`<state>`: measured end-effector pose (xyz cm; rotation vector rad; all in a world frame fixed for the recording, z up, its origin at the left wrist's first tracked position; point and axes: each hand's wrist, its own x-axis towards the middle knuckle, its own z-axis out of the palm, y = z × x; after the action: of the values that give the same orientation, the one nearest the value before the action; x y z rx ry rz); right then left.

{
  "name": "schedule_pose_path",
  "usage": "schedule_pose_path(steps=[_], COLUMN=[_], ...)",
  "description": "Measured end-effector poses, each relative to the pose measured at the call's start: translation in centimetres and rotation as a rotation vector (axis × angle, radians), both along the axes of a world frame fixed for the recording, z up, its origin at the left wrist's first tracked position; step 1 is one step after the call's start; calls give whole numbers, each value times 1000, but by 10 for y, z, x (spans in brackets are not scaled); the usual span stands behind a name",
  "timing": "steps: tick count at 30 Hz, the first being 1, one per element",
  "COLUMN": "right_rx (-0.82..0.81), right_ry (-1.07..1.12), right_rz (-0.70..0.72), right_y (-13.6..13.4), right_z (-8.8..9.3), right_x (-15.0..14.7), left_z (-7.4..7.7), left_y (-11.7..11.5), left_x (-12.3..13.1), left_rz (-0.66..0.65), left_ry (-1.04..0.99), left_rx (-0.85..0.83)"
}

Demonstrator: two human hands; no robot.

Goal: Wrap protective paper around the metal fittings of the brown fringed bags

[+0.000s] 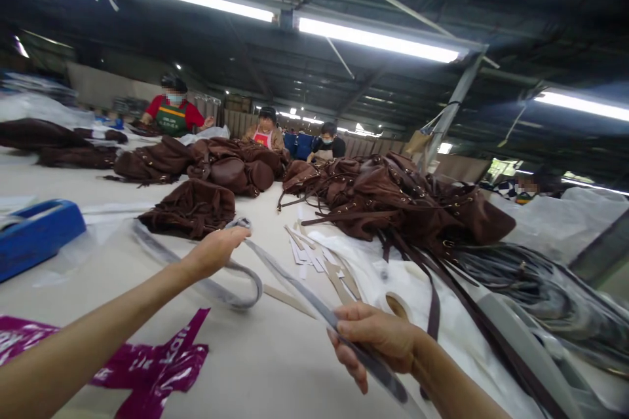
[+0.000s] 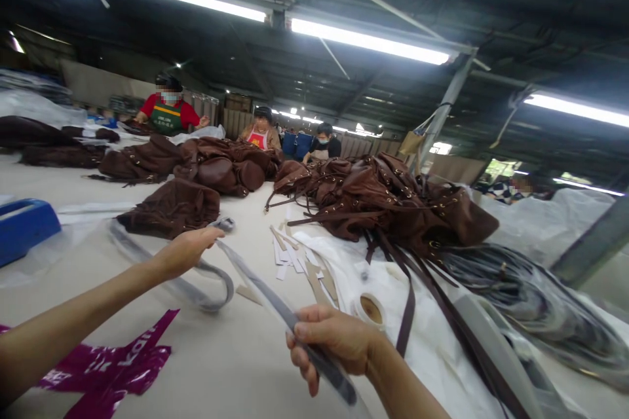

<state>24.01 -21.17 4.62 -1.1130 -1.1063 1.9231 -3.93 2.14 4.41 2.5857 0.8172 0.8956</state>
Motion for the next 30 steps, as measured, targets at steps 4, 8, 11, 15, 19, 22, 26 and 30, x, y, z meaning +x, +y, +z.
schedule_pose_path(steps=[4,8,11,15,19,22,26,30], right_rx=[50,188,319,420,514,644,734,681], right_ry=[105,303,432,681,682,585,537,536], right_rz=[29,-26,-139,-407,-580,-656,-719,-708], right_y=[1,1,5,19,39,51,58,57], right_z=[3,21,39,66,92,99,97,97], right_x=[-1,-15,-26,-33,-35,-35,-32,-34], left_z=[-11,-21,-30,-38,-30,-16,-2,2], left_y=[13,8,-2,-25,-55,-72,-83,-81], left_x=[-14,-13,-7,2,10,15,19,21], left_rz=[27,6,-47,-96,-171,-231,-369,-416], left_ry=[-55,-89,-53,-12,32,62,-2,50], left_rx=[-83,-121,-123,-159,-248,-370,-629,-811])
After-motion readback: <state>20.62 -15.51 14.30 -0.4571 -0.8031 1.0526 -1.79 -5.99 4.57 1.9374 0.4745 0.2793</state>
